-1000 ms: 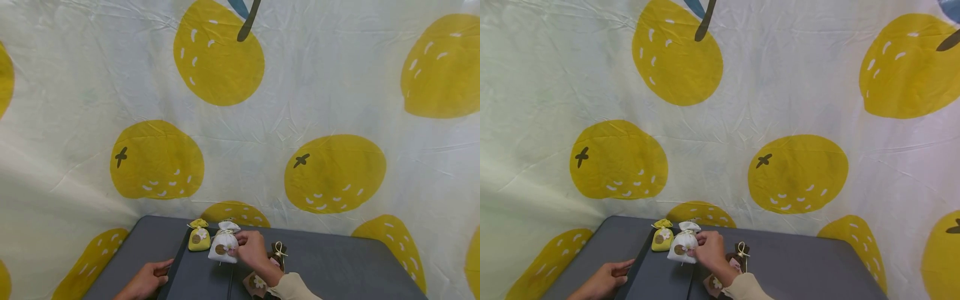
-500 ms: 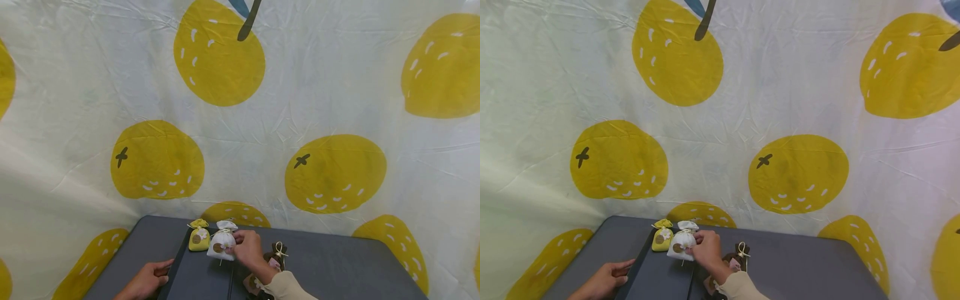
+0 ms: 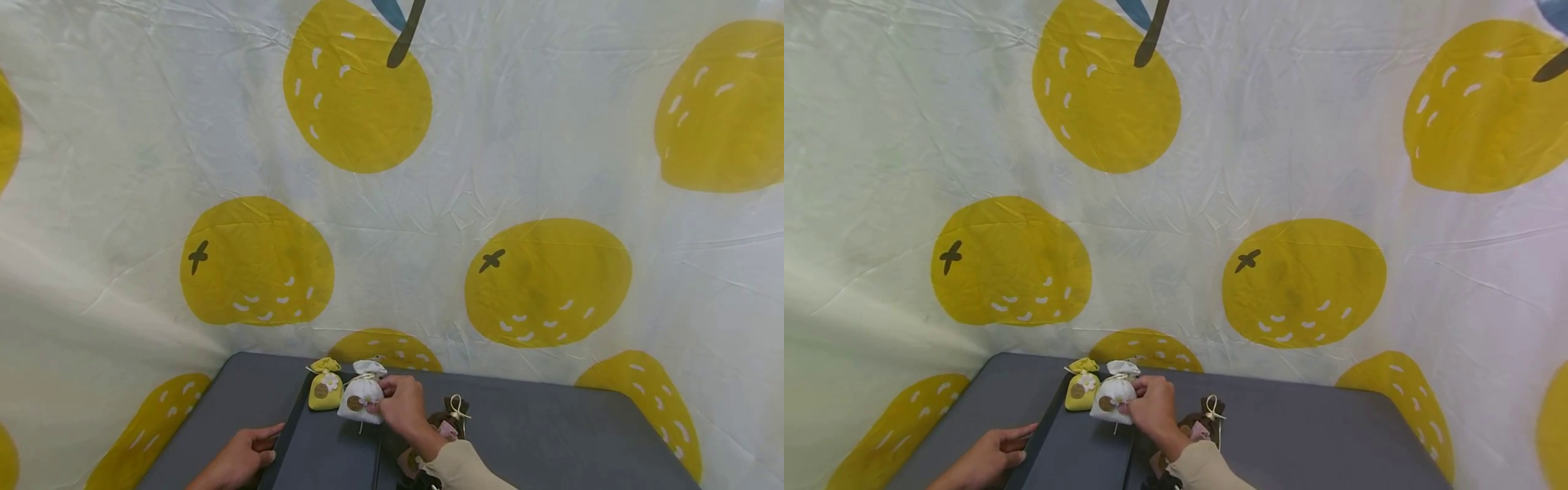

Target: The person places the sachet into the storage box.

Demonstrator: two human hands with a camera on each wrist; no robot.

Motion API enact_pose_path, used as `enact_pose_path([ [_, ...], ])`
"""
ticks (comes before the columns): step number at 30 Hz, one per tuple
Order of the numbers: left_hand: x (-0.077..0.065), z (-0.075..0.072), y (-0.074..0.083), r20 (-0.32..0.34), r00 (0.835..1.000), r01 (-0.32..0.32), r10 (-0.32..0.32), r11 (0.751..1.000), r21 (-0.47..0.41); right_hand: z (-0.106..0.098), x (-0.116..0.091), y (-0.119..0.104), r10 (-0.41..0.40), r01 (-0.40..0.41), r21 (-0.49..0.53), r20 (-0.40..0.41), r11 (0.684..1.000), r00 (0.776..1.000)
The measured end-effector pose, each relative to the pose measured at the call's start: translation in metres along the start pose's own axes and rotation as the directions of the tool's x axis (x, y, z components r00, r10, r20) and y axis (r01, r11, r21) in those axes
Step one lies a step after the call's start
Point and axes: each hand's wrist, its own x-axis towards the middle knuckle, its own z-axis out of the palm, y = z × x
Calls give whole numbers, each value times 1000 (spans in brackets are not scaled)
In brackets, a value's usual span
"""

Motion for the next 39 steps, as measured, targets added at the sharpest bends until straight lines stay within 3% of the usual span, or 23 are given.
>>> enact_pose_path([
  [9, 0, -1, -2, 7, 1000, 7, -7, 1000, 0, -3, -1, 13, -23, 27, -72, 52, 997, 998],
  [19, 1, 0, 3, -4, 999, 47, -47, 999, -8, -62, -21, 22, 78, -73, -52, 101, 996, 992],
  [26, 1, 0, 4, -23, 997, 75, -75, 997, 7, -96, -44, 38, 161, -161, -57, -11, 985, 987],
  [32, 0, 1, 5, -22, 997, 80, -79, 996, 25, -117, -65, 57, 275, -282, -82, -86, 956, 958],
  [35, 0, 2, 6, -31, 996, 82, -81, 996, 32, -124, -76, 65, 354, -355, -103, -24, 929, 935],
  [39, 0, 6, 7, -44, 993, 109, -108, 993, 35, -122, -89, 73, 408, -408, -32, 149, 912, 901],
])
